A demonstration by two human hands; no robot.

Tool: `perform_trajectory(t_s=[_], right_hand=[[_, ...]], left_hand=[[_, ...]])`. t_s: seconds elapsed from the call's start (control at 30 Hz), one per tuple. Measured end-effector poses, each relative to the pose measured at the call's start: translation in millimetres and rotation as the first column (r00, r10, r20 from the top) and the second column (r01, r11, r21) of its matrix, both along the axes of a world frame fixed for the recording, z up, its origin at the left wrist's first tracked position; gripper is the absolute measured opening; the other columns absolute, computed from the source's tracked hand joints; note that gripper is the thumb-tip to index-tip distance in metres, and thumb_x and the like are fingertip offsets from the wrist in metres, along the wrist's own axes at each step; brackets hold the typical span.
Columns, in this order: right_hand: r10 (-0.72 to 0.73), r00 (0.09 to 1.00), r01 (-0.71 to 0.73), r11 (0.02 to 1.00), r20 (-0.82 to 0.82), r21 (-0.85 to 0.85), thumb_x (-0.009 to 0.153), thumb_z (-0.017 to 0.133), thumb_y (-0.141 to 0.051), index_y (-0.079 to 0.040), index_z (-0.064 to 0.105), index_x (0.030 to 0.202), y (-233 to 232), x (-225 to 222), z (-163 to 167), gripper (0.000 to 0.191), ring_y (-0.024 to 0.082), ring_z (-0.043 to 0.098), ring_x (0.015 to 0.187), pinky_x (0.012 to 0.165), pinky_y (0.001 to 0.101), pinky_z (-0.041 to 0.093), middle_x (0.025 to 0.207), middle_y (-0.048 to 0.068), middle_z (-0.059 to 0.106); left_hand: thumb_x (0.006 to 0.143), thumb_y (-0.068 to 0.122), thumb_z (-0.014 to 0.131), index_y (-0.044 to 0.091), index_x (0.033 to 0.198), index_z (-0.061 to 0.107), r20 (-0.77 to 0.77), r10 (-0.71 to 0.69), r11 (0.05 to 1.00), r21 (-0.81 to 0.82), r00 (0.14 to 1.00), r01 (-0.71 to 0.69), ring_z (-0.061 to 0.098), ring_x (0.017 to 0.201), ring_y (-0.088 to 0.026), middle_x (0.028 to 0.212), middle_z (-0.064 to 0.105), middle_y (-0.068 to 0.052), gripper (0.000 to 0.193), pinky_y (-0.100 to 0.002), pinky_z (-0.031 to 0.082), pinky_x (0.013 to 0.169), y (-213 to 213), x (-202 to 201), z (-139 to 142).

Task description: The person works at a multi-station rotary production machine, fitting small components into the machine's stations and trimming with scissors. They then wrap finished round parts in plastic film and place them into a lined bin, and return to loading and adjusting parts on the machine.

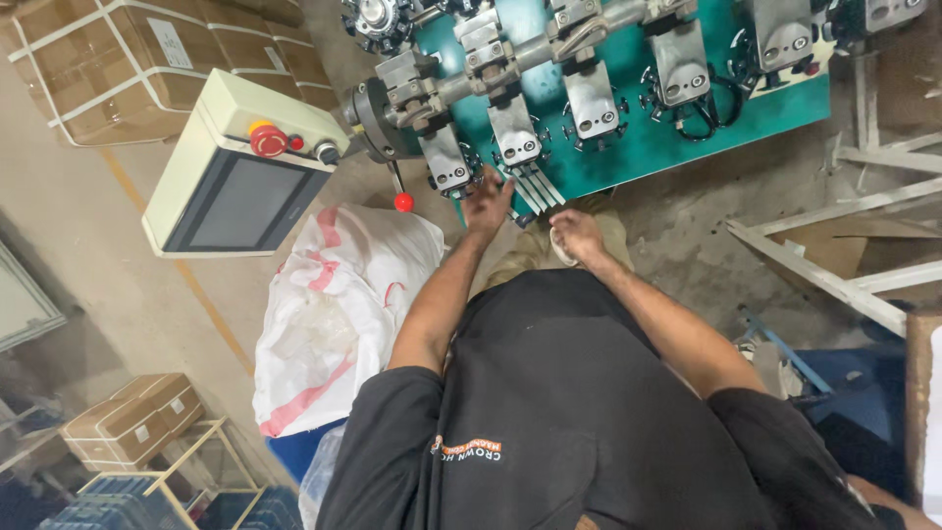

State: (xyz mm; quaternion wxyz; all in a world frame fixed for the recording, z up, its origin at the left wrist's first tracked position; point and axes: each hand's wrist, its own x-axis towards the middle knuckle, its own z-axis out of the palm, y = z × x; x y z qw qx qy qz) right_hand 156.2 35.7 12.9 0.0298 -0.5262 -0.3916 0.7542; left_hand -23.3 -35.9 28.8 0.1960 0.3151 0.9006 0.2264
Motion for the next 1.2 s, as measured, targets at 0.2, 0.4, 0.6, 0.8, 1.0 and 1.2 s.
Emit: perform_trajectory(t_s=[0.2,0.4,0.6,0.8,1.0,1.2], right_hand=[[0.364,0.911,-0.275,0.19,0.193,0.942,0.103,0.06,-0.011,-0.002,0.064,0.142,25.2,17.0,103.7,0.04,0.034,0.069,0.096,0.081,0.0399,0.057,0.112,0.019,0.07],[0.262,0.872,-0.344,-0.274,0.414,0.898,0.094,0.073,-0.015,-0.007,0.069,0.119,115.4,32.5,196.7,0.026,0.031,0.071,0.099,0.088,0.0445,0.054,0.112,0.011,0.073],[-0.21,0.791,-0.596,-0.479,0.575,0.645,0.099,0.069,-0.022,-0.007,0.074,0.115,370.1,106.5,262.3,0.023,0.031,0.072,0.101,0.09,0.0422,0.057,0.107,0.013,0.075],[-0.153,-0.147,-0.98,-0.107,0.977,-0.165,0.092,0.072,-0.057,-0.017,0.084,0.103,542.7,113.1,294.4,0.043,0.028,0.077,0.088,0.073,0.0424,0.059,0.087,0.008,0.08],[-0.25,0.079,-0.872,-0.487,0.965,-0.055,0.09,0.068,-0.074,-0.022,0.074,0.079,563.4,121.7,268.6,0.054,0.019,0.065,0.063,0.054,0.036,0.05,0.066,-0.001,0.066],[-0.342,0.546,-0.732,-0.638,0.765,0.237,0.091,0.084,-0.062,-0.019,0.061,0.069,548.2,162.7,225.5,0.054,0.012,0.046,0.056,0.055,0.0312,0.037,0.063,-0.004,0.05]], left_hand=[[0.089,0.029,0.062,0.006,0.104,0.072,0.623,0.283,0.925,0.023,0.729,-0.379,0.068,0.067,-0.018,0.079,0.071,-0.006,0.029,-0.036,0.055,0.059,-42.8,4.4,6.2],[0.095,0.059,0.053,0.013,0.118,0.062,0.942,0.312,0.385,-0.247,-0.127,-0.889,0.063,0.065,-0.018,0.092,0.069,-0.003,0.053,-0.032,0.056,0.055,-89.3,-52.0,20.2],[0.102,0.054,0.048,0.013,0.116,0.061,0.903,0.257,0.311,0.259,0.343,-0.915,0.068,0.071,-0.021,0.1,0.072,-0.009,0.045,-0.031,0.053,0.056,-78.9,-110.9,41.7],[0.103,0.037,0.062,0.008,0.108,0.069,-0.127,0.723,0.669,0.37,0.679,-0.644,0.07,0.089,-0.032,0.1,0.074,-0.014,0.03,-0.046,0.053,0.074,-37.8,-104.3,74.6],[0.101,0.033,0.064,0.011,0.102,0.07,-0.184,0.806,0.592,0.284,0.563,-0.754,0.072,0.083,-0.032,0.094,0.074,-0.01,0.023,-0.048,0.053,0.072,-17.5,-86.3,82.2],[0.099,0.031,0.067,0.008,0.09,0.072,-0.241,0.873,0.487,0.362,0.425,-0.795,0.069,0.072,-0.033,0.082,0.073,-0.013,0.026,-0.047,0.051,0.065,11.3,-87.4,61.9]])
